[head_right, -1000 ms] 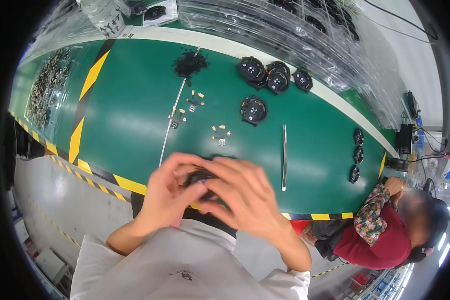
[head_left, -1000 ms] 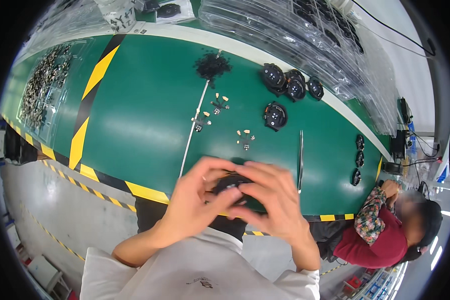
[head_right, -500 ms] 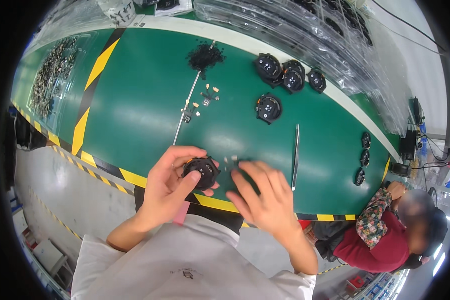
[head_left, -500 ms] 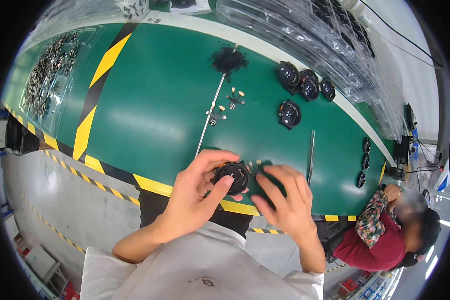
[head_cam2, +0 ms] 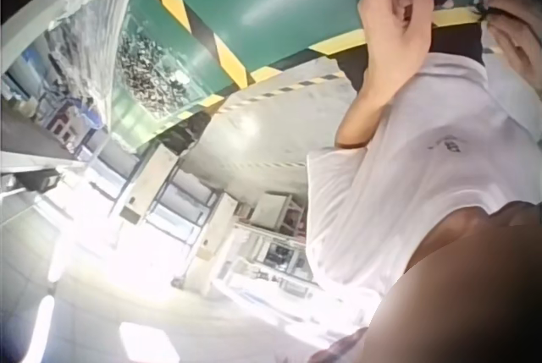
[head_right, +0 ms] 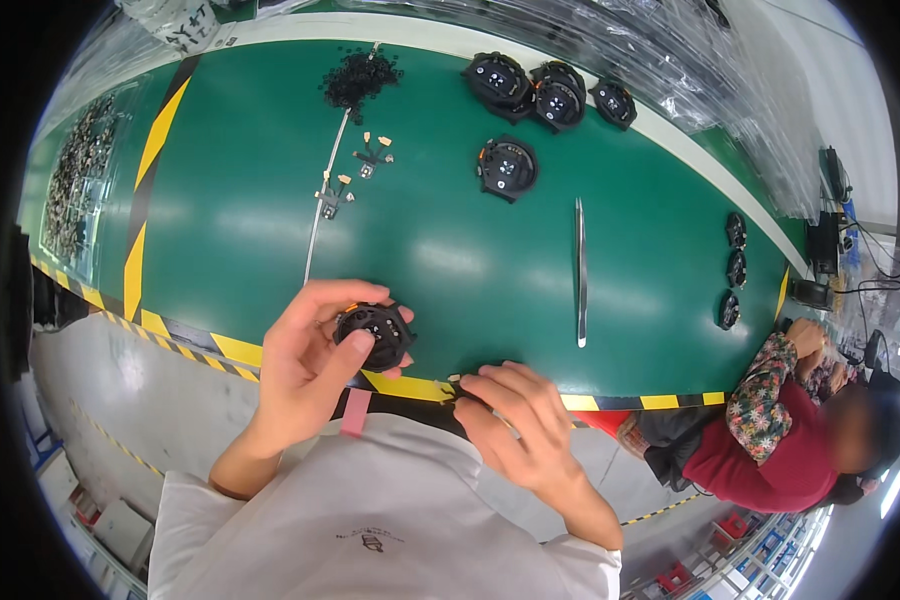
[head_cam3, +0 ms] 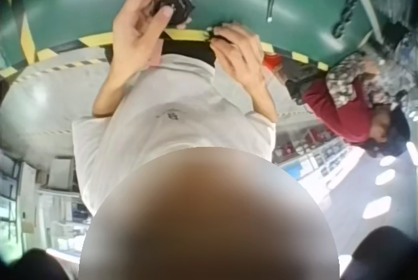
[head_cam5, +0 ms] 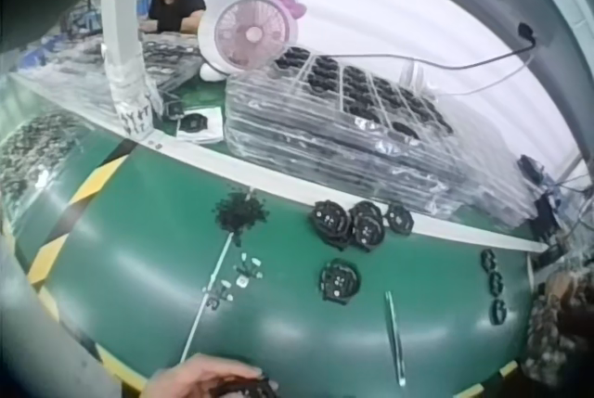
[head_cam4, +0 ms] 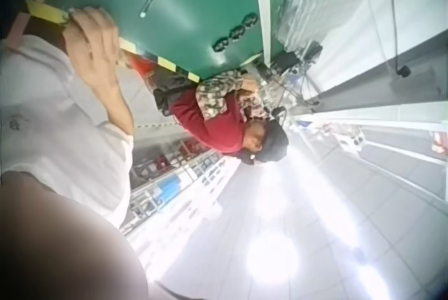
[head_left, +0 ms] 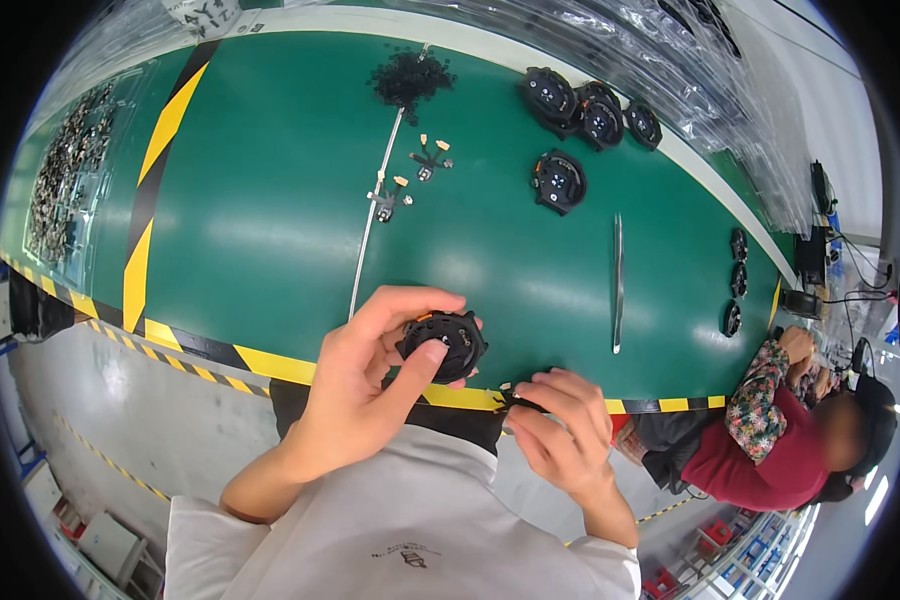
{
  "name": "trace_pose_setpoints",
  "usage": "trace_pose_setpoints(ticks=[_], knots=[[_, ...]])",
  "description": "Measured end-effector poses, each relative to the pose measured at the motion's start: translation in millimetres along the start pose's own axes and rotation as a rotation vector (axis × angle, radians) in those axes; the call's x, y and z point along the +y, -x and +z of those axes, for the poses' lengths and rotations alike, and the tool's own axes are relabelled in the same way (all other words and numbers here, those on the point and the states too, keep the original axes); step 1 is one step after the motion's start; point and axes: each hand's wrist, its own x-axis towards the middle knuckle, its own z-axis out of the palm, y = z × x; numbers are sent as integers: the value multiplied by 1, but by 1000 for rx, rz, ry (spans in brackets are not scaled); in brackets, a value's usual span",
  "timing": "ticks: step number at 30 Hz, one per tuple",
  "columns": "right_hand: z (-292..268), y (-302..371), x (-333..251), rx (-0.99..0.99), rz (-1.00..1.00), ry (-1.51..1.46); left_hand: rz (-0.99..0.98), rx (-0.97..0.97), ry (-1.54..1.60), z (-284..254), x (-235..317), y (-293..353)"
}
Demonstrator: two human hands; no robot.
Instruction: Manually assembling small electronic components into a housing and securing them using precision tools.
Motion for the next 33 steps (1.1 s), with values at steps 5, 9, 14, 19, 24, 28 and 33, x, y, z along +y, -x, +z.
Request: trace_pose_setpoints(ticks=[5, 9, 14, 19, 24, 28, 33], knots=[[-15, -23, 7, 25, 173, -242, 10, -38, -195, 5, 3, 1], [-14, -44, 11, 6, 216, -358, 133, -163, -486, 9, 6, -1], [-8, -56, 11, -31, 168, -404, 118, -100, -481, 13, -1, 3], [9, -50, -3, 113, 462, -864, 179, -27, -373, 10, -5, -1], [30, -45, -6, 249, 316, -575, 259, 55, -335, 14, -5, -3], [33, -47, -9, 274, 336, -639, 219, 76, -301, 14, -4, -1], [20, -45, -4, 335, 482, -962, 32, -7, -247, 15, 4, -1]])
